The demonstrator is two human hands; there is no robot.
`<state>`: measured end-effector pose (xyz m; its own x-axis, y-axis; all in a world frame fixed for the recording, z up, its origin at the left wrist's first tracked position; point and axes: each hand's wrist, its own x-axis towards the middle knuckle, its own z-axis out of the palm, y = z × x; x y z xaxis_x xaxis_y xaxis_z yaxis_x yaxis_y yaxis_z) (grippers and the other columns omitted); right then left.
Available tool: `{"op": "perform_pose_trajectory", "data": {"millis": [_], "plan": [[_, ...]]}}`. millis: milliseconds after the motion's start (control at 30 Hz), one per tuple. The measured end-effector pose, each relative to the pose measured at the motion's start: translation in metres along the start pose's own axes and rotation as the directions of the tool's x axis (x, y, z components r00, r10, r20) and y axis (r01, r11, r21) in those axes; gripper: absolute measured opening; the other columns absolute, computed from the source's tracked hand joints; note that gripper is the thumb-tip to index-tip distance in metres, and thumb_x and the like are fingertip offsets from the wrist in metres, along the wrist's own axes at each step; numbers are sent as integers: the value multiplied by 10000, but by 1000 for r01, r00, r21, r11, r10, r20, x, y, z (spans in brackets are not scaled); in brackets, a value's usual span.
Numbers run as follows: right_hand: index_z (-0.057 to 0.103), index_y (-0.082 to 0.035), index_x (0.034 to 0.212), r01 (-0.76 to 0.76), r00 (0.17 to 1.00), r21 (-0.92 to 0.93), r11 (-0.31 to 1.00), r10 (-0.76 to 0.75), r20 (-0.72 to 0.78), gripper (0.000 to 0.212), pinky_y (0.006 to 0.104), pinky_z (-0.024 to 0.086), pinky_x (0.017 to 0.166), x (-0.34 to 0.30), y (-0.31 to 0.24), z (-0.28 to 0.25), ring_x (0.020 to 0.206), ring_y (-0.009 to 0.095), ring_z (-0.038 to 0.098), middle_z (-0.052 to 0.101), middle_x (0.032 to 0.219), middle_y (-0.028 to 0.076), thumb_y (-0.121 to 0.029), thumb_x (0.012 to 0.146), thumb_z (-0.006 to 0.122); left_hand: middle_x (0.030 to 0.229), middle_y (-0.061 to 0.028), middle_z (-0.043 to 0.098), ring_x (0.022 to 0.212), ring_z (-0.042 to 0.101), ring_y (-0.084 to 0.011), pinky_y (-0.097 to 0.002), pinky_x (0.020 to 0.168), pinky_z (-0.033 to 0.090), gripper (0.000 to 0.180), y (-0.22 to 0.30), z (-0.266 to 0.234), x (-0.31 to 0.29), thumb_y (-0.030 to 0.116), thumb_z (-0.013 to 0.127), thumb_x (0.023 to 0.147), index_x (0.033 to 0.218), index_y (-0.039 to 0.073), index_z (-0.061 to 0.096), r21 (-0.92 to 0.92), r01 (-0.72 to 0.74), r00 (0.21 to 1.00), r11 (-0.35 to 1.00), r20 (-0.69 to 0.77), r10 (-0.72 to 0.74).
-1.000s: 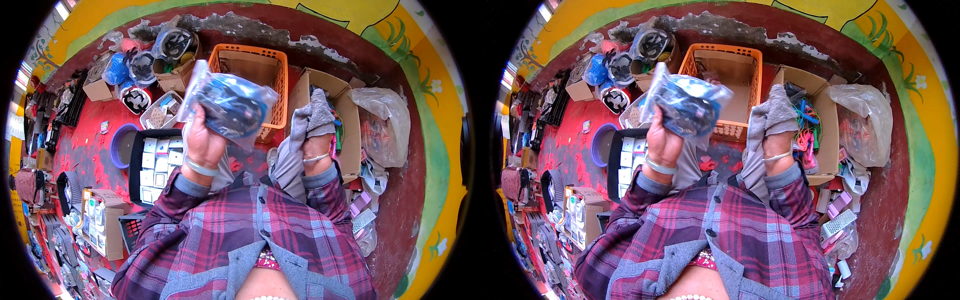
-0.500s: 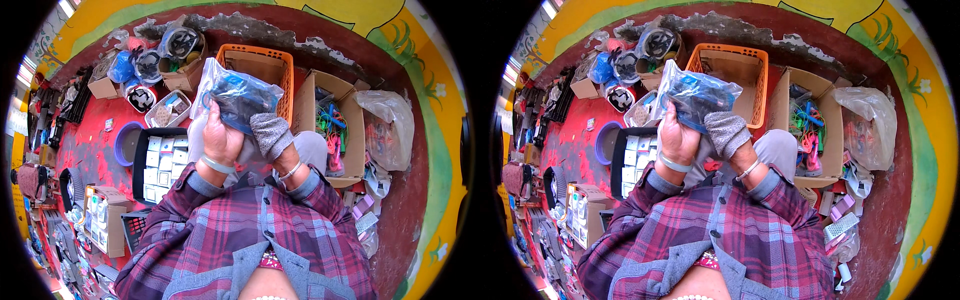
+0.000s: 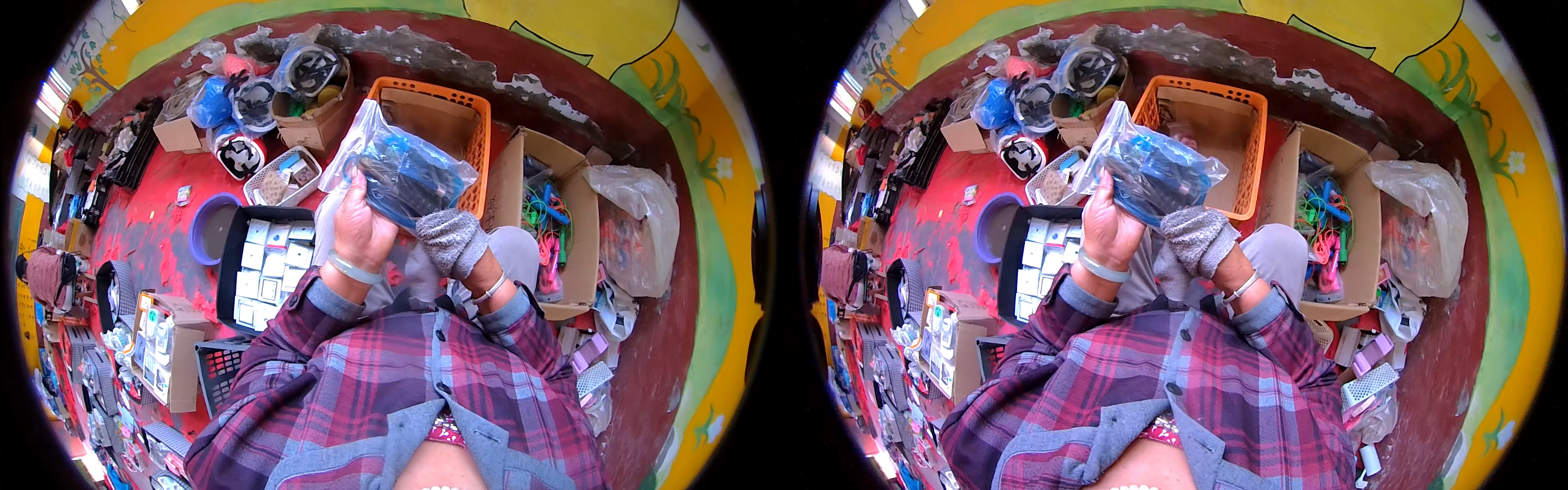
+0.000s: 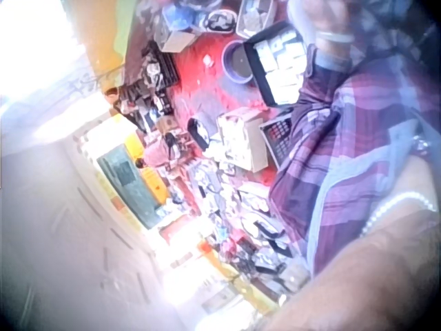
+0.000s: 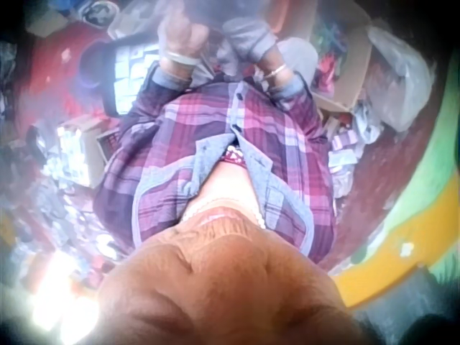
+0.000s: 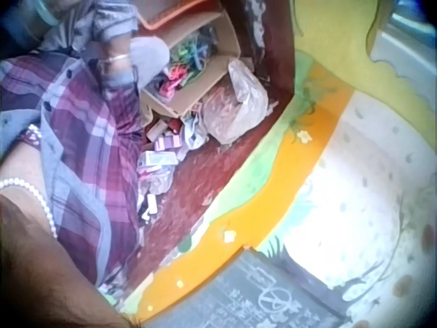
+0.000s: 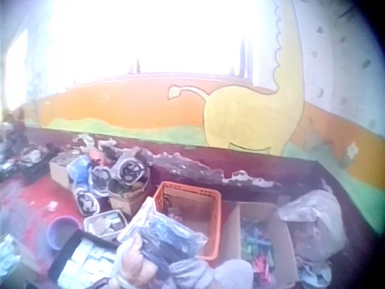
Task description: The person cleans a jump rope by wiping its blue handles and red cord with a cloth, handling one handle at a time and then the cord while sitting on the floor near several containers.
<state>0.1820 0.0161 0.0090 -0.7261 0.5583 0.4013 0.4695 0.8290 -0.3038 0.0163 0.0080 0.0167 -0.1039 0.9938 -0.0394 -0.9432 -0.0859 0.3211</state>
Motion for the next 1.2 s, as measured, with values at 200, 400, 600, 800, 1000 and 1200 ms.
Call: {"op": "perform_pose_trajectory", "data": {"millis": [200,400,600,800,1000,1200], "plan": [[583,-94,764,9,999,-54,998,-7,32,67,351,461,609,-7,9,-3,678,263,572,570,718,100,-133,739,535,1297,-113,497,1188,477,-258,-420,1051,341,410,22,-4,8,295,301,1006,1281,21,434,91,-172,985,981,0,172],[576,-49,911,-235,971,-479,846,180,-158,214,361,483,733,-26,56,-34,853,284,581,582,891,122,-161,728,579,1163,-104,577,1079,555,-229,-369,967,420,321,54,-9,7,214,413,984,1196,-5,513,350,-71,996,934,71,49],[561,-23,925,-128,992,-709,693,88,-93,208,394,471,771,2,41,-30,826,336,552,558,879,167,-125,750,511,1080,-121,591,947,591,-220,-278,838,480,282,21,-2,-18,64,460,953,1208,-44,517,827,-269,929,495,358,-94],[590,-62,830,93,994,-307,947,-108,-30,145,352,497,663,-7,17,-33,730,258,612,611,791,92,-95,704,528,1096,-60,578,989,542,-127,-245,866,432,364,5,4,-24,241,395,997,1200,-29,528,858,-314,875,406,428,-228],[616,-68,807,-160,933,-273,949,55,-356,151,392,472,631,-9,16,-33,698,308,603,618,745,130,-145,700,541,1124,-56,572,1016,534,-122,-243,887,418,418,3,-6,-23,297,358,1004,1226,-22,511,830,-51,901,555,278,-333],[640,-80,891,-362,900,-269,892,260,-351,197,340,487,728,-14,8,-33,812,257,614,635,836,107,-118,736,525,1163,-71,565,1043,536,-129,-248,901,418,431,-4,0,-24,297,351,1004,1246,-30,492,773,9,889,635,284,-359]]}}
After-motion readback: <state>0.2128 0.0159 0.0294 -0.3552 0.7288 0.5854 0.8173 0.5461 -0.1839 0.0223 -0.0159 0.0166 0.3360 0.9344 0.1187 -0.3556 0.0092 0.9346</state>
